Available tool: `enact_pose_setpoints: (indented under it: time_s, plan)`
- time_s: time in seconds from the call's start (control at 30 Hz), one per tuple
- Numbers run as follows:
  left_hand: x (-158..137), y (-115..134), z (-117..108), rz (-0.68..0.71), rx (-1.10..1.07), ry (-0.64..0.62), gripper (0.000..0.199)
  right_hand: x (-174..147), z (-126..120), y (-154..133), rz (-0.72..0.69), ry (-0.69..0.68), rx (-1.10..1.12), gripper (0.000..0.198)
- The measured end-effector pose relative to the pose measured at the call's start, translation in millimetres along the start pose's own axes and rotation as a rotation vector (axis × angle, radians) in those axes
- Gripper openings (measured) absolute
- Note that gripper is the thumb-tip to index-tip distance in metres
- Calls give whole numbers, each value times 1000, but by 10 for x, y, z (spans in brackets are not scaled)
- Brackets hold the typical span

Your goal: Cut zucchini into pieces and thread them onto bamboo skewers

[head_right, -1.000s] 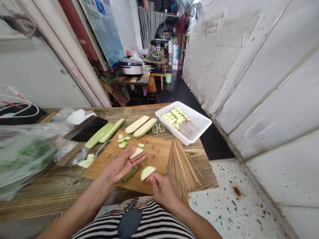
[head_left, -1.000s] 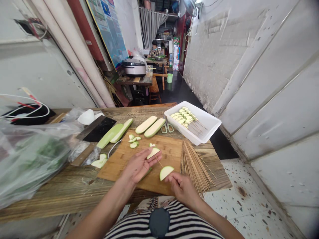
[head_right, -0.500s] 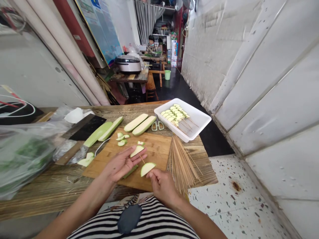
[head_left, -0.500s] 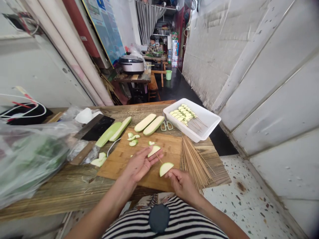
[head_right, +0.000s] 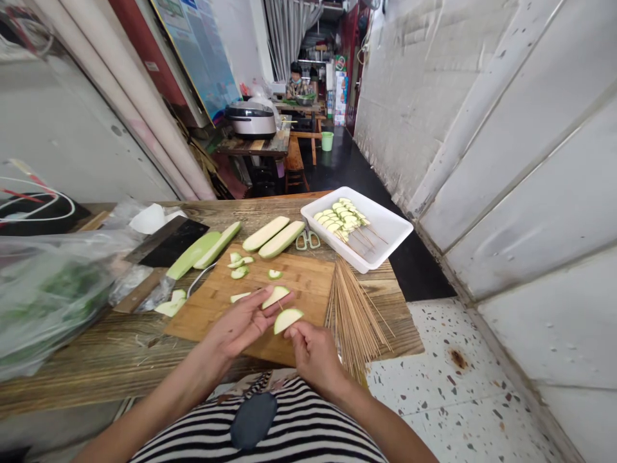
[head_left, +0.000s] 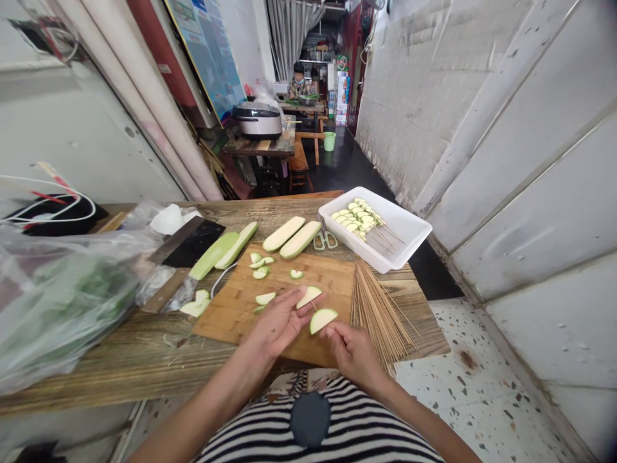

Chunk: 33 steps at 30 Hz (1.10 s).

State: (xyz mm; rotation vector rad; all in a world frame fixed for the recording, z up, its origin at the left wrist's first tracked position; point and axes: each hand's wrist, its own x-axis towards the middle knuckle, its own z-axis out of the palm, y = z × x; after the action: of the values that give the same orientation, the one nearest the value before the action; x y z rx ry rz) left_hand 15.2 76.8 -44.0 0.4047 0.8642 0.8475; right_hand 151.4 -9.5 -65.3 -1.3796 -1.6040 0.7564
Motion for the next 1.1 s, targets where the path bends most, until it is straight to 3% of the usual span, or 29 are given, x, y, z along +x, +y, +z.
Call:
enact_pose_setpoints:
  time_s: [0.57, 0.7, 0.8, 0.83, 0.9, 1.0, 1.1]
  plan:
    - [-54, -173, 10, -1, 125, -89, 23, 18, 91, 124, 83, 27, 31, 28]
    - [-85, -21, -68, 57, 192, -44, 23, -13, 56, 153, 104, 33, 41, 23]
    - [-57, 264, -275, 181, 273, 90, 24, -35, -7, 194, 153, 120, 52, 24]
    - [-40, 365, -364, 266, 322, 178, 29, -40, -26, 211, 168, 146, 61, 23]
    - [-4, 514, -531, 545, 706, 383, 32, -45, -52, 240, 189, 168, 87, 22]
    - [30, 500, -659, 610, 1128, 353, 32, -52, -51, 258, 201, 160, 122, 21]
    - [41, 251, -630, 597, 1409, 298, 39, -66, -31, 259, 205, 152, 137, 22]
